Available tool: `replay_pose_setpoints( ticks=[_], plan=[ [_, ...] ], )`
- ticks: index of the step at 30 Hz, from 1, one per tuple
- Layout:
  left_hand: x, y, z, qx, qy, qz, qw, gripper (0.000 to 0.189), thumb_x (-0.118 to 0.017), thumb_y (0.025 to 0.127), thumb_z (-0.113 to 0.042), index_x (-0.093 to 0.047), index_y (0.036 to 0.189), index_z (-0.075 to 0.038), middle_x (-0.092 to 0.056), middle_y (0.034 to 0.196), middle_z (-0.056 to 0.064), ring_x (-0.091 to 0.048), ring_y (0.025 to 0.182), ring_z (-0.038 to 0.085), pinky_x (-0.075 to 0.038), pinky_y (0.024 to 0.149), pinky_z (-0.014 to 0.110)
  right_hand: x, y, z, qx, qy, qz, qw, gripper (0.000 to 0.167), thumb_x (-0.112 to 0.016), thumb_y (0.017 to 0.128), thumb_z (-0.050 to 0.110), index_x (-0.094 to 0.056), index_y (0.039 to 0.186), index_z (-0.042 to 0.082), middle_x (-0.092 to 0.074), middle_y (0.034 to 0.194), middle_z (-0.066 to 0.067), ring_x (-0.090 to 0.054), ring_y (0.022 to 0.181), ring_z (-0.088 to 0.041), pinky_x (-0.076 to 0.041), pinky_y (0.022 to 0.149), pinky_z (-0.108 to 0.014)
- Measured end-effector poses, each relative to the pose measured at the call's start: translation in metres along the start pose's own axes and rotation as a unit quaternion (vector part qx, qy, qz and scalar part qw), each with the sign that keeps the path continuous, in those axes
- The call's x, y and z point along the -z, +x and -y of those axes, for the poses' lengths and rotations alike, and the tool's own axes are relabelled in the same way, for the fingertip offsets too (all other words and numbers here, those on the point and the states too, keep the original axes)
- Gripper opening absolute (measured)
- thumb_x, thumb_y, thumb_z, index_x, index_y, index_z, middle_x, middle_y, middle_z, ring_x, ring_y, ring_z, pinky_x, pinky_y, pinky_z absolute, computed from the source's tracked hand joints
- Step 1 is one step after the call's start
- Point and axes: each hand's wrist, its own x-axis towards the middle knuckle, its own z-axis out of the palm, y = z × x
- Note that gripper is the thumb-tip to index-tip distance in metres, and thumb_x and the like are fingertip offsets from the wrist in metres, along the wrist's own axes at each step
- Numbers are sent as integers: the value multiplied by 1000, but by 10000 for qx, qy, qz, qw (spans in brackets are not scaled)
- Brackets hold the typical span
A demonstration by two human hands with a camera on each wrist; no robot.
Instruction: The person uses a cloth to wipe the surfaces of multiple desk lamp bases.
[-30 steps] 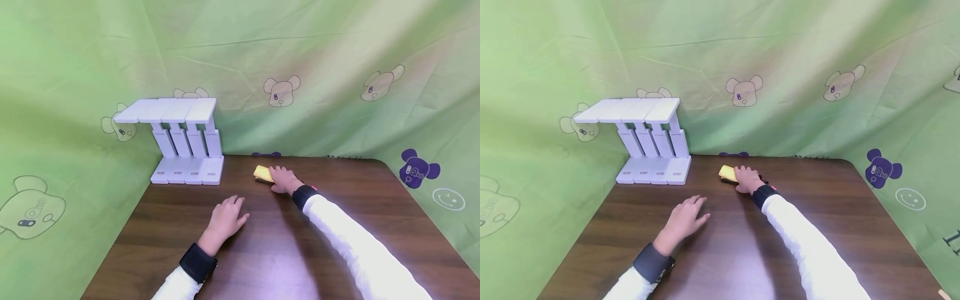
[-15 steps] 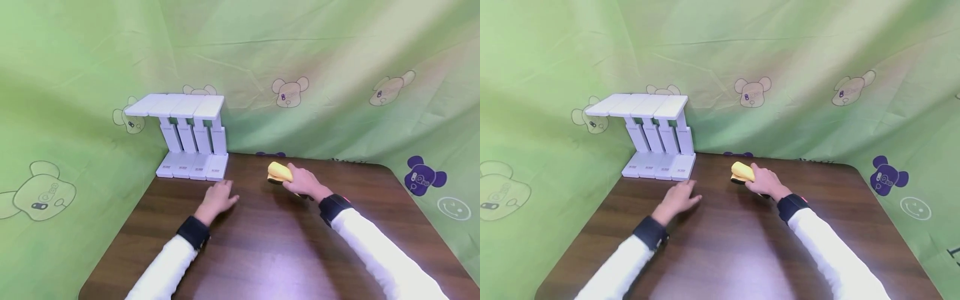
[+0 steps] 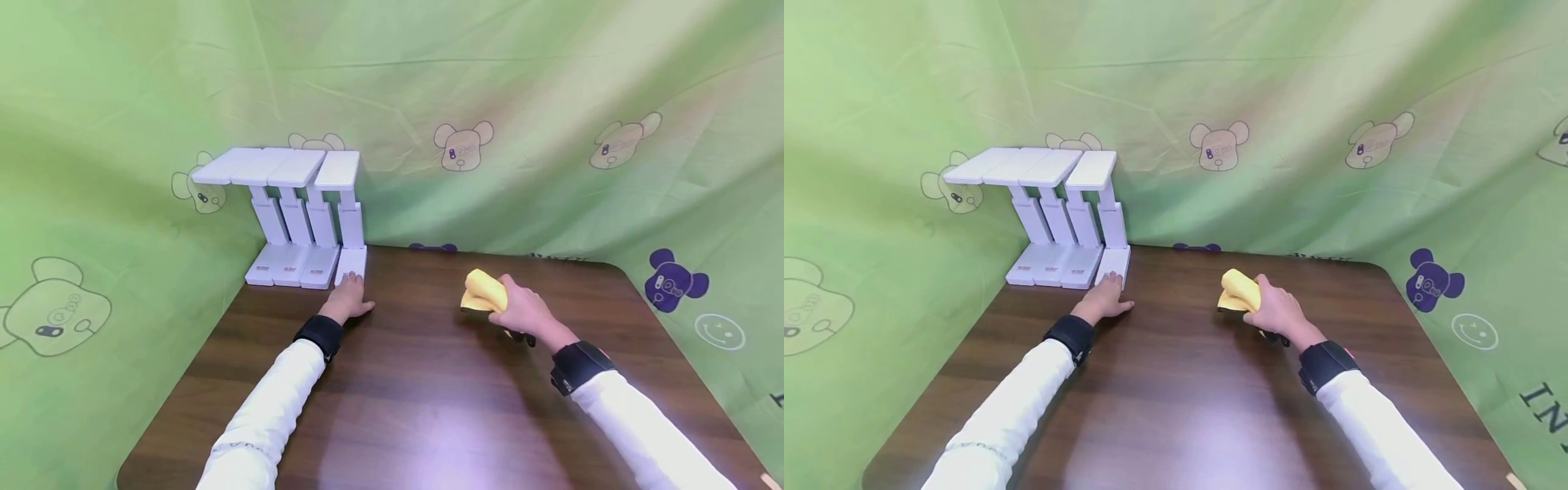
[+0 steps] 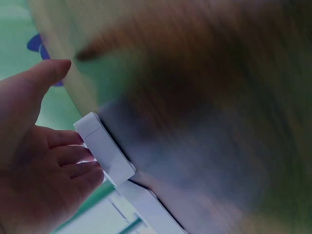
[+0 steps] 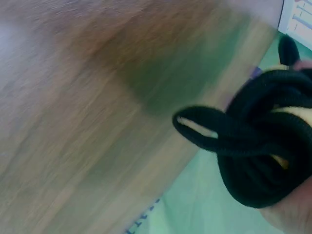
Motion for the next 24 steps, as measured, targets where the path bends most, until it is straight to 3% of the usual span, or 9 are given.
replay_pose_setpoints(
  ticks=[5, 13, 18, 24],
  plan=[
    [-7, -12, -23, -314, 18, 6, 9995, 83, -64, 99, -40, -28, 152, 12, -25, 160, 32, -22, 151, 44, -30, 119, 48, 5, -4, -2, 246, 332, -370, 9985, 63, -74, 80, 23, -40, 128, 2, -56, 72, -9, -58, 60, -23, -46, 52, -35],
    [-21, -49, -79, -779, 370, 24, 9963, 86, -66, 96, -47, -33, 152, 10, -28, 160, 30, -27, 150, 41, -35, 116, 46, -2, -4, 10, 916, 629, -174, 9937, 46, -71, 84, 15, -45, 121, 10, -49, 69, -5, -54, 55, -17, -45, 49, -33],
    [-29, -73, -105, -1077, 583, 76, 9924, 87, -65, 95, -51, -36, 152, 8, -32, 159, 29, -32, 148, 39, -41, 112, 44, -15, 0, 36, 1265, 1005, -43, 9869, 47, -73, 82, 15, -47, 122, 13, -49, 72, -3, -53, 58, -16, -47, 50, -32],
    [-38, -86, -118, -1281, 403, -179, 9908, 86, -71, 91, -50, -40, 148, 7, -39, 154, 30, -41, 143, 39, -49, 105, 43, -39, 27, 76, 1499, 1201, 352, 9807, 54, -73, 83, 19, -45, 127, 8, -53, 78, -5, -54, 64, -17, -48, 55, -32]
  ],
)
